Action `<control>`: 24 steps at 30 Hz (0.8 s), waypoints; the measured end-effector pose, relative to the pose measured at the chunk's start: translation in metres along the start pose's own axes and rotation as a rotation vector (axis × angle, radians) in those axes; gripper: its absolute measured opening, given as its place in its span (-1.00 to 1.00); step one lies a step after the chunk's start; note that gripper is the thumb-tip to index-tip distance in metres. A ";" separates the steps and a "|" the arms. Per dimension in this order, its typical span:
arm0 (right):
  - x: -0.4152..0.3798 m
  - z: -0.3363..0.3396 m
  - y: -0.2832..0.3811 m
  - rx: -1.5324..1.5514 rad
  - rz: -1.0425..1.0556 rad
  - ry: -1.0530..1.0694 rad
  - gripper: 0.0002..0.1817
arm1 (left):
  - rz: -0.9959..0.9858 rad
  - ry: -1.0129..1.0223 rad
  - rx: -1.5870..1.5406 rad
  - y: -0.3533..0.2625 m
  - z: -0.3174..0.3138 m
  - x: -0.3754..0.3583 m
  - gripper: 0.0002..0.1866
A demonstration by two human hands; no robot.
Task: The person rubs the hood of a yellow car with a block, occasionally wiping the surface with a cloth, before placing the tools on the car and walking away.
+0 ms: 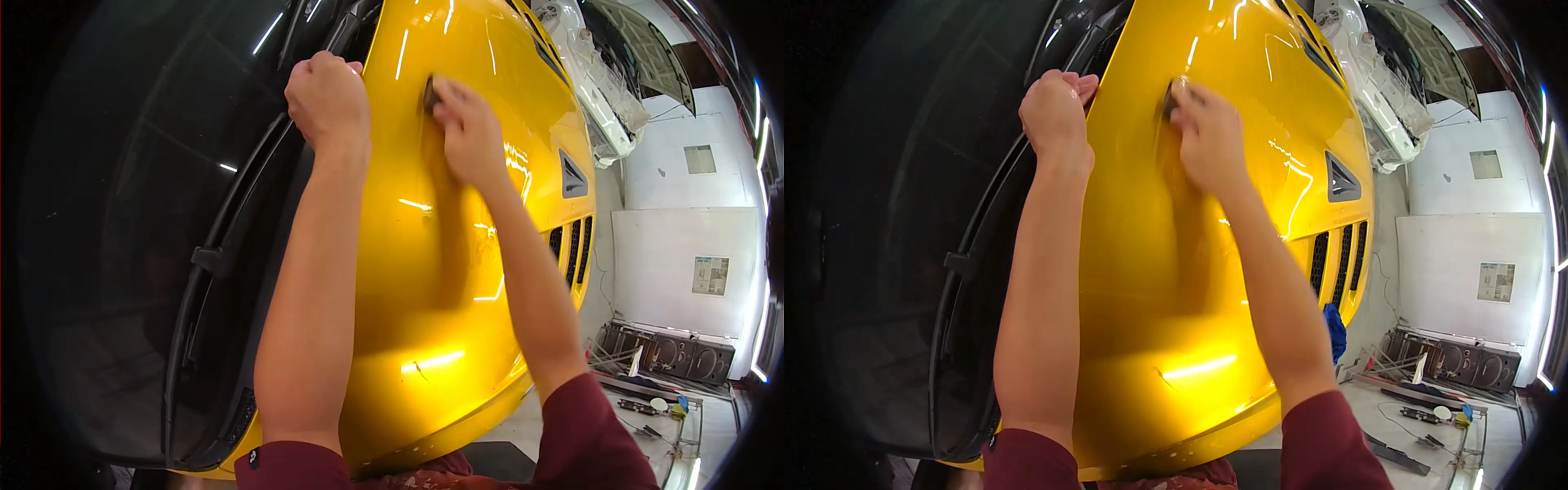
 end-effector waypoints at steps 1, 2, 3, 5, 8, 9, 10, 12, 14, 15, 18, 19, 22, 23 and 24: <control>0.021 -0.007 -0.009 -0.013 0.028 -0.069 -0.52 | -0.005 0.004 0.000 -0.003 0.001 0.001 -0.76; 0.010 -0.009 -0.004 -0.028 0.042 -0.074 -0.53 | 0.000 -0.005 -0.005 -0.004 0.004 -0.001 -0.75; -0.011 -0.005 0.006 -0.052 0.054 -0.084 -0.53 | 0.005 -0.005 -0.012 -0.005 0.003 -0.003 -0.75; -0.070 0.014 0.043 -0.029 0.061 -0.078 -0.49 | 0.000 -0.003 -0.007 -0.006 0.001 -0.002 -0.74; -0.118 0.035 0.081 -0.110 0.003 0.029 -0.40 | -0.007 0.000 0.043 0.001 0.002 0.002 -0.73; -0.108 0.032 0.072 -0.102 0.030 0.008 -0.41 | -0.007 0.005 0.049 0.002 0.001 0.003 -0.73; -0.091 0.026 0.059 -0.091 0.066 -0.012 -0.43 | -0.012 0.003 0.050 0.001 0.001 0.004 -0.73; -0.023 0.011 0.024 -0.052 0.140 -0.100 -0.49 | -0.010 0.006 0.055 0.001 0.002 0.002 -0.73; -0.016 0.002 0.013 -0.043 0.051 -0.071 -0.47 | -0.013 0.000 0.070 0.003 0.003 0.002 -0.68; -0.036 0.004 0.020 -0.034 0.026 -0.066 -0.48 | -0.018 -0.001 0.080 0.005 0.002 0.003 -0.62; -0.114 0.029 0.085 -0.082 -0.030 0.024 -0.41 | -0.054 -0.017 0.110 0.002 0.000 0.006 -0.56; -0.125 0.032 0.090 -0.083 -0.027 0.036 -0.41 | -0.062 -0.020 0.129 0.003 0.002 0.004 -0.56; -0.086 0.018 0.057 -0.055 0.095 -0.023 -0.47 | -0.070 -0.012 0.120 0.004 0.000 0.008 -0.56; -0.047 0.012 0.044 -0.021 -0.006 0.049 -0.50 | -0.048 -0.005 0.108 0.006 0.003 0.005 -0.61; -0.034 0.008 0.036 -0.035 -0.002 0.014 -0.50 | -0.034 0.003 0.091 0.003 0.002 0.004 -0.66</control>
Point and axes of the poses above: each hand's wrist, its own x-axis towards the middle knuckle, its own z-axis out of the back of the hand, y = z × x, the point moved 7 cm from there along x, towards the middle knuckle, and after that the axes turned 5 degrees about -y, right-handed, at the moved point
